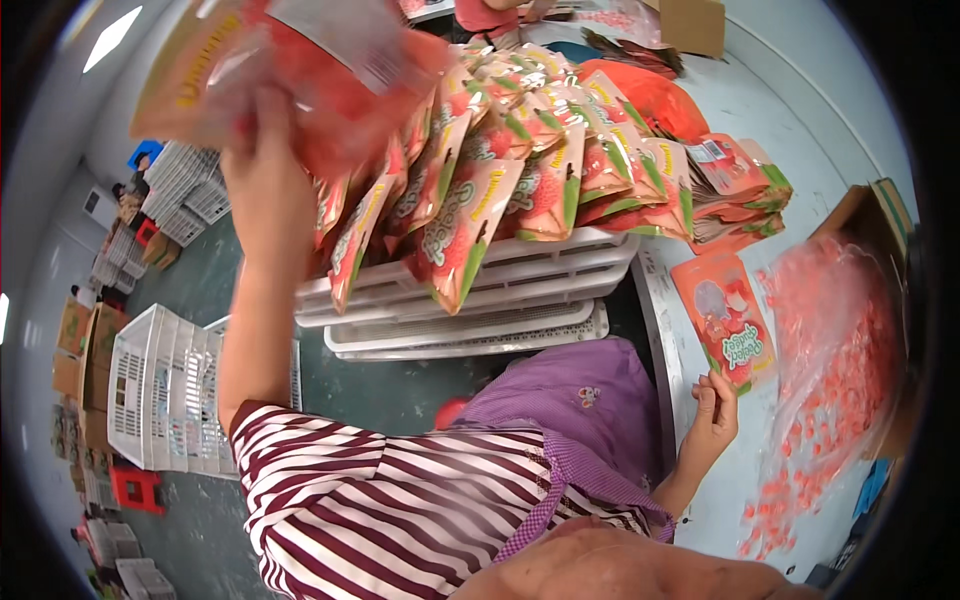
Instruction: Placing small pink candies into plastic pouches and organizing the completed packs into trays.
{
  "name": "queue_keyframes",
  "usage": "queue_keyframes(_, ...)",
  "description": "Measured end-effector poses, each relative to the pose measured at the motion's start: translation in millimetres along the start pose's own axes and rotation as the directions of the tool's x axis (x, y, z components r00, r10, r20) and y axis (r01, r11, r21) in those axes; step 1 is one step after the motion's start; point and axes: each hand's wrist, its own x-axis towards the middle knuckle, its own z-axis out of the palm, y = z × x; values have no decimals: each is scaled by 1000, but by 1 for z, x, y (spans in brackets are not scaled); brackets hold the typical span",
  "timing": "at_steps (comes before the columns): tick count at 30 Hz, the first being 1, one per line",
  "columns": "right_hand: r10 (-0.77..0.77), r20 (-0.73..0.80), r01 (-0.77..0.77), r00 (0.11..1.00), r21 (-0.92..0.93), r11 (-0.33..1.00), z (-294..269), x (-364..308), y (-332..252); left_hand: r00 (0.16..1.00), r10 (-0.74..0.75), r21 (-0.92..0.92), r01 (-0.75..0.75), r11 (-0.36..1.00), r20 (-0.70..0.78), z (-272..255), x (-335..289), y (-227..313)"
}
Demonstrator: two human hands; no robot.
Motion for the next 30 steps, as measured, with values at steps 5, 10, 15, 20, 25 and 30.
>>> queue_keyframes(5,-19,65,17,998,41,999,3,2,1,970,234,405,-186,895,-72,-81,110,-121)
queue_keyframes(10,-2,91,4,996,-31,1000,13,5,6,990,-59,551,119,826,-126,-127,137,-246)
queue_keyframes(15,33,133,-17,991,-124,992,29,8,-5,993,-56,596,106,796,-102,-123,140,-285)
queue_keyframes(20,25,186,9,982,-177,984,50,10,-6,979,-197,471,151,869,49,-85,129,-300)
queue_keyframes(25,50,334,46,941,-273,961,63,8,-5,704,-364,371,153,916,610,-85,126,-376)
queue_keyframes(30,61,353,49,934,-295,954,67,6,-2,676,-436,396,226,890,594,-80,115,-317)
